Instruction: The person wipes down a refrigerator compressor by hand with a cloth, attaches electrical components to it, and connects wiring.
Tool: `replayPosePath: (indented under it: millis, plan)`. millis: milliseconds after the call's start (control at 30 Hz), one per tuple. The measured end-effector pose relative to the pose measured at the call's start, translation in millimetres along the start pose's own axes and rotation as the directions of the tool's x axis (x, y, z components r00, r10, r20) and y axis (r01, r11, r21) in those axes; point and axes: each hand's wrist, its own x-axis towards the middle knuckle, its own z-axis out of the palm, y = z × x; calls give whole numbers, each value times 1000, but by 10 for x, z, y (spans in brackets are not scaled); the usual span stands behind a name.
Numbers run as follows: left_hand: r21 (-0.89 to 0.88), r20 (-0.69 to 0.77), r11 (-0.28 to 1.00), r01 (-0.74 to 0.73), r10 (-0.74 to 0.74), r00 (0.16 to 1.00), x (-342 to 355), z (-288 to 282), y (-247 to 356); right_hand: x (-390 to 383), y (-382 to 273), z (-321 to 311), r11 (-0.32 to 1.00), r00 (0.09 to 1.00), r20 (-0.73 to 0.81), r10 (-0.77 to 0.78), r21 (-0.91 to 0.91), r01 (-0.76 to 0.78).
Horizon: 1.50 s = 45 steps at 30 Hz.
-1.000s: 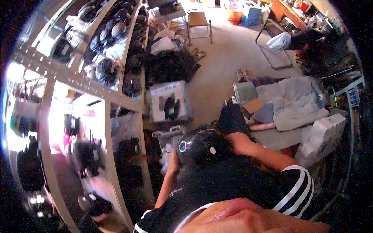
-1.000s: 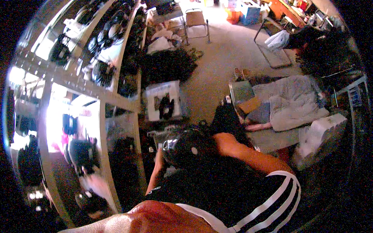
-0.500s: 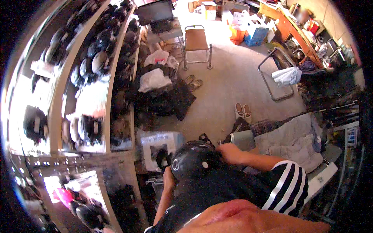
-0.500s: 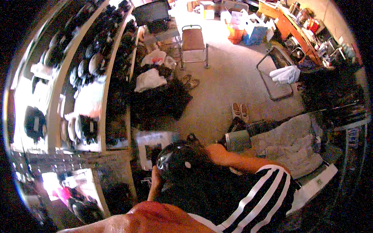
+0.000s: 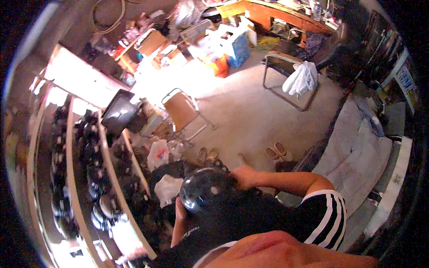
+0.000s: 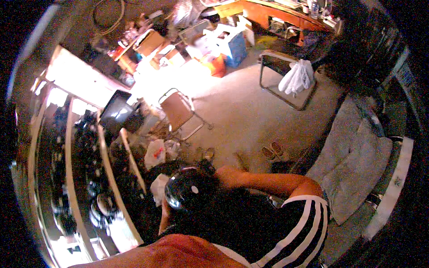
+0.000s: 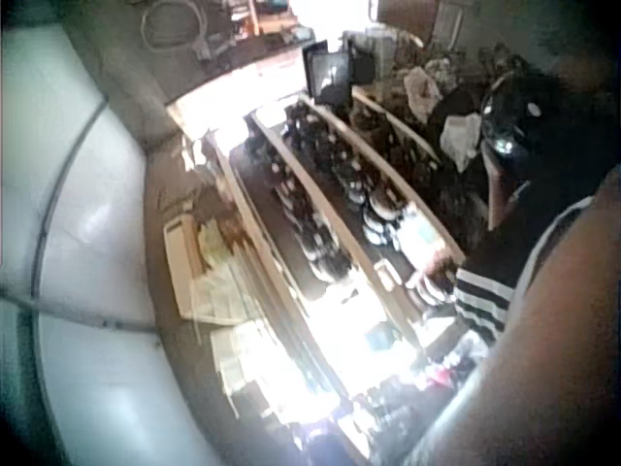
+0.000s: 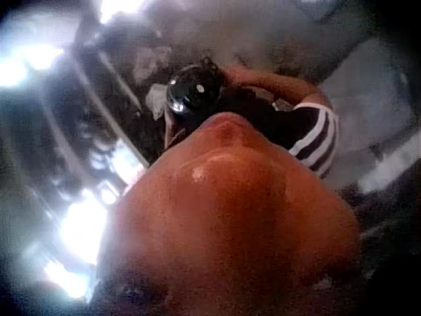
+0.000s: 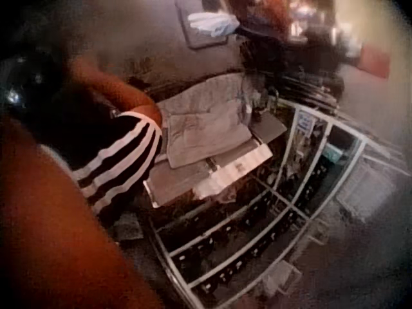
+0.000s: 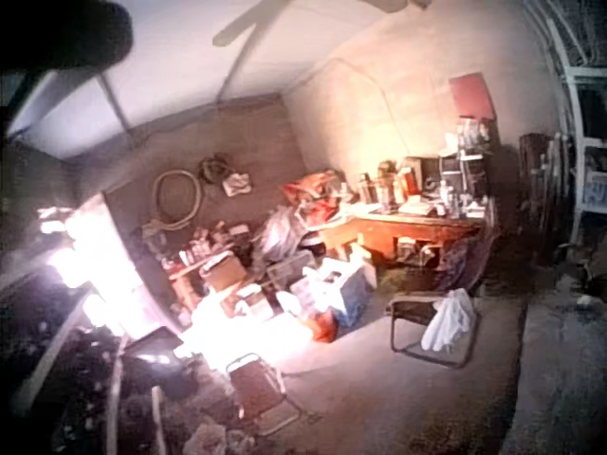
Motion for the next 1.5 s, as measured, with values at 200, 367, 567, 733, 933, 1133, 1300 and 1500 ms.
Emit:
replayPosePath:
  millis: [200, 367, 567, 733, 933, 1133, 1300, 1500]
  plan:
    - [-91, 276, 990, 106, -77, 958, 2076, 811, 947, 427, 844, -1221, 928, 897, -238, 372, 128, -351]
    - [73, 406, 997, 4, -34, 913, 3503, 1567, 2036, 791, 938, -2873, 858, 829, -248, 501, 264, -440]
    - [171, 425, 984, -52, -26, 905, 5386, 2070, 2676, 1656, 2332, -4117, 931, 873, -329, 359, 63, -359]
    - [118, 166, 993, 1, -21, 986, 6077, 2310, 3646, 2835, 2773, -5474, 909, 910, -166, 379, -119, -400]
    - [-55, 13, 981, 184, -184, 983, 7354, 1828, 3993, 4505, 3146, -6601, 951, 966, 114, 233, -234, -202]
    - [295, -119, 955, 35, 0, 993, 8872, 1278, 4880, 6595, 3876, -7407, 967, 973, 128, 194, -189, -169]
    - [106, -18, 977, 183, -182, 983, 9959, 435, 5464, 8063, 3548, -7956, 977, 985, 173, 3, -210, 34]
    - [33, -295, 990, 135, -119, 948, 11195, -650, 6412, 10362, 3049, -8742, 972, 978, 168, -127, -178, 156]
